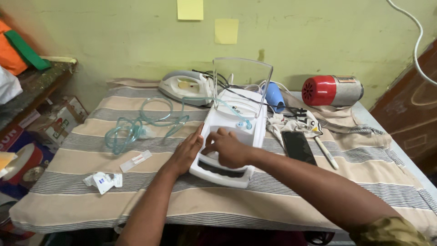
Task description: The person wipes the inside of a white plastic medical device with a white cloth. They then place a clear plastic mask with a blue hose into the device and close the lid. Finally, they plug in the power cord.
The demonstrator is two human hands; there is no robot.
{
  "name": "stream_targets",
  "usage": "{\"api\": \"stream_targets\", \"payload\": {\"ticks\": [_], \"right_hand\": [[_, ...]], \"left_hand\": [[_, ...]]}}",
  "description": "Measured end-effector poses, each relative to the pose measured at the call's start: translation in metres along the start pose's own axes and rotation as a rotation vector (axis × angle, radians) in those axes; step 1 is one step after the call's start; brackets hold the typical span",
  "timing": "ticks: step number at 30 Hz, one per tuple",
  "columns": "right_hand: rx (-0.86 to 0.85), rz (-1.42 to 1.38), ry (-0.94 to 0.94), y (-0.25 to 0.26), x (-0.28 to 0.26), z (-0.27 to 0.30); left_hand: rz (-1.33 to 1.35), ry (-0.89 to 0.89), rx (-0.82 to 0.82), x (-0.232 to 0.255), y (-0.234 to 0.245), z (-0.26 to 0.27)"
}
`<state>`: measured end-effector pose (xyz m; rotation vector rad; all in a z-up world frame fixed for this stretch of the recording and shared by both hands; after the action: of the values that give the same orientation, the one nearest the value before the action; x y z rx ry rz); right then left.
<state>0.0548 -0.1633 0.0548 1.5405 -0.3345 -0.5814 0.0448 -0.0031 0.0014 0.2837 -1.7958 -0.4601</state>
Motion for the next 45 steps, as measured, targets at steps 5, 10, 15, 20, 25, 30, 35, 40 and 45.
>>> {"api": "stream_targets", "payload": {"ticks": [5,10,15,20,25,30,35,40,45], "right_hand": [[0.062,0.290,0.058,0.010,0.012,0.005],[0.278,0.638,0.114,0.012,0.021,0.004],[0.315,0.779,0.124,0.001,0.030,0.002],[0.258,0.870,0.155,0.014,0.023,0.009],[-0.148,0.912,0.117,0.035,0.023,0.021],[0.029,0.798,0.288,0.043,0.011,0.022],[0.311,0.656,0.408,0.029,0.015,0.023],[0.426,0.587,0.379,0.020,0.029,0.002],[0.446,0.621,0.476,0.021,0.015,-0.018]], "left_hand": [[-0.004,-0.014,0.005,0.002,0.001,0.003],[0.023,-0.032,0.003,0.006,0.001,0.004],[0.002,-0.010,-0.018,0.002,0.000,0.001],[0.028,-0.029,-0.036,0.002,0.000,0.000],[0.036,0.003,-0.038,0.003,0.001,0.000],[0.051,0.022,-0.035,0.002,0.002,0.001],[0.042,0.047,-0.006,-0.002,0.001,0.000],[0.039,-0.020,-0.023,-0.006,0.000,-0.003],[0.063,-0.082,-0.021,-0.006,0.002,-0.002]]}}
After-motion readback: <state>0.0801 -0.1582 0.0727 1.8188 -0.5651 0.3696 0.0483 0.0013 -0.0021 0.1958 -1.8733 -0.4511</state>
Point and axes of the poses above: each hand's wrist, its own z-axis away from the middle knuckle, its own y-axis out of the back of the hand, x = y × z, the point moved 4 cm from there along -z, towards the middle knuckle, and after that the axes turned 6 degrees about z, right-handed, at the moved point
